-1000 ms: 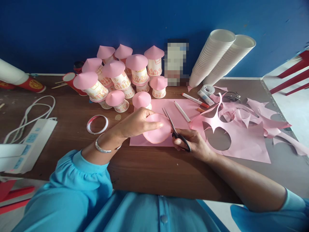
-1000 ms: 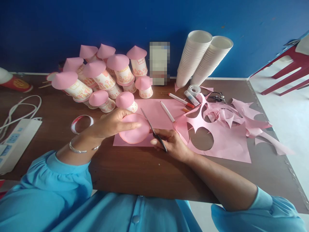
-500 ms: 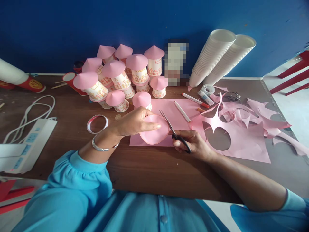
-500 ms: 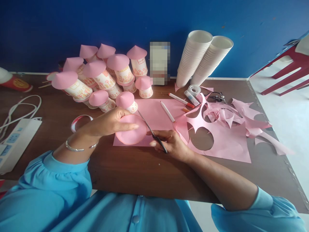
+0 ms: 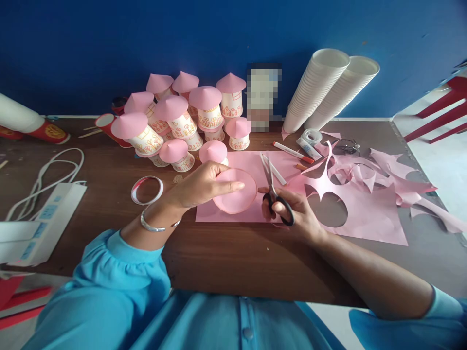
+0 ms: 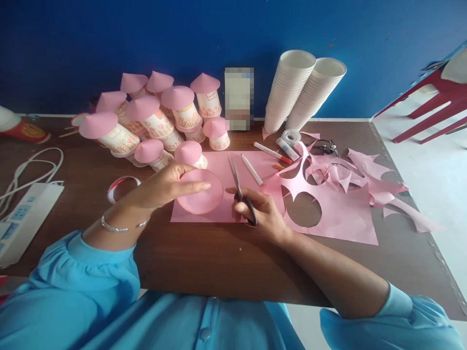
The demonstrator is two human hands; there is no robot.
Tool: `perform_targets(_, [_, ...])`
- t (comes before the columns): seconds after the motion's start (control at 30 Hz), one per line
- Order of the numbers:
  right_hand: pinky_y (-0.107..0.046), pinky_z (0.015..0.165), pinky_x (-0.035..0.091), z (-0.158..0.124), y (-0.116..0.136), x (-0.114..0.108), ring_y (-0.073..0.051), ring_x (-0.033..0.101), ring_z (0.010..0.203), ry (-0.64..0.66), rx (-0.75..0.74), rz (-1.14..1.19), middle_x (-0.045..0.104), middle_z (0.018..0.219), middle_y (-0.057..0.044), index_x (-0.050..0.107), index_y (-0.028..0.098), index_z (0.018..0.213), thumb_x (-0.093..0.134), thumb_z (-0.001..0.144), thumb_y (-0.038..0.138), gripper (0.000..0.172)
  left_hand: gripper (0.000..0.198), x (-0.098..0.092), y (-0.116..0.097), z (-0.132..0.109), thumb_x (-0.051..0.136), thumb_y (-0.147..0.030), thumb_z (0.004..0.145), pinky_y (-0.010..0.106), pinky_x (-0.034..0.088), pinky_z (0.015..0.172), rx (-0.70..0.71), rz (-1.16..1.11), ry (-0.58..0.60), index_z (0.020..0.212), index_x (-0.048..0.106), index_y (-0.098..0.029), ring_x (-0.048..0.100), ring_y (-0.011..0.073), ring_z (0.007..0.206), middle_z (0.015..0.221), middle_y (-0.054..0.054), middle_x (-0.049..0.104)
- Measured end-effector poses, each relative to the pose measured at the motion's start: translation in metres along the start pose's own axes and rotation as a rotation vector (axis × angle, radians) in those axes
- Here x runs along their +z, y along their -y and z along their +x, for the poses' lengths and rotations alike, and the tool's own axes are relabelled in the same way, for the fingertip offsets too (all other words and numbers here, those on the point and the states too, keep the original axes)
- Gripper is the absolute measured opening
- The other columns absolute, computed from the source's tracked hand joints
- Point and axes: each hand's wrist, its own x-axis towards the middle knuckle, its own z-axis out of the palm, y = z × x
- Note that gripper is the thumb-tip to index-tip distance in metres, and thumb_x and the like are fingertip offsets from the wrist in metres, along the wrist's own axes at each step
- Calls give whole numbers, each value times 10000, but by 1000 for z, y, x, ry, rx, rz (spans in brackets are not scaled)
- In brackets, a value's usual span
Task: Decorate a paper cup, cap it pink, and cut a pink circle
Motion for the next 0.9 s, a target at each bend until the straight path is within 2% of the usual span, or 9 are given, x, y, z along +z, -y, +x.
perform_targets(0.07, [-328, 720, 505, 3, -1, 0, -187, 632, 777, -38, -86, 4, 703, 862, -43, 691, 209, 1175, 782, 770, 720, 659, 376, 6, 1, -1, 795, -438, 774, 278, 346, 607, -1, 9, -6, 596, 609, -165, 421, 121, 631, 610, -32, 483])
perform_targets(0.17, [-334, 795, 522, 5, -4, 4, -207, 656, 889, -33, -57, 38, 716, 968, -45, 663, 232, 1108, 859, 723, 652, 603, 325, 17, 6, -1, 762, -457, 819, 279, 411, 663, 4, -33, -72, 711, 694, -158, 494, 140, 679, 676, -18, 590])
perform_targets(0.3, [-286, 738, 502, 6, -8, 11, -150, 618, 788, -111, 11, 162, 659, 867, 18, 634, 235, 986, 905, 706, 505, 474, 313, 32, 21, 2, 764, -473, 826, 302, 490, 735, 25, -160, -86, 817, 749, -161, 605, 185, 766, 773, 14, 708])
perform_targets(0.43, [-266, 660, 473, 9, -6, 10, -109, 578, 668, -187, 17, 258, 599, 769, 62, 621, 233, 949, 915, 670, 409, 442, 243, 39, 33, 4, 785, -405, 820, 315, 526, 782, 26, -240, -39, 859, 785, -165, 647, 200, 813, 841, 33, 765])
perform_targets(0.57, [-282, 688, 493, 14, -1, 3, -110, 599, 668, -205, -16, 283, 620, 757, 63, 648, 228, 935, 924, 634, 352, 426, 284, 38, 30, 3, 808, -397, 800, 336, 549, 836, -8, -251, 36, 973, 815, -173, 690, 236, 896, 963, 55, 804])
perform_targets(0.67, [-277, 701, 483, 16, 0, 0, -103, 601, 677, -211, -38, 293, 649, 772, 55, 664, 224, 954, 923, 643, 324, 417, 281, 36, 23, 2, 810, -415, 784, 348, 559, 836, -31, -186, 75, 930, 813, -176, 697, 262, 914, 934, 53, 801])
perform_targets(0.73, [-265, 680, 457, 16, -3, -1, -100, 591, 671, -222, -43, 298, 658, 772, 52, 672, 223, 979, 914, 669, 327, 407, 261, 35, 20, 2, 819, -412, 768, 348, 558, 820, -27, -146, 40, 864, 801, -171, 691, 264, 896, 893, 52, 787])
perform_targets(0.9, [-262, 639, 396, 14, -14, -3, -125, 588, 713, -209, -12, 235, 674, 788, 31, 676, 230, 1094, 865, 770, 418, 419, 251, 34, 27, 4, 847, -392, 753, 295, 525, 757, 8, -235, -188, 833, 755, -172, 636, 186, 795, 809, 8, 733])
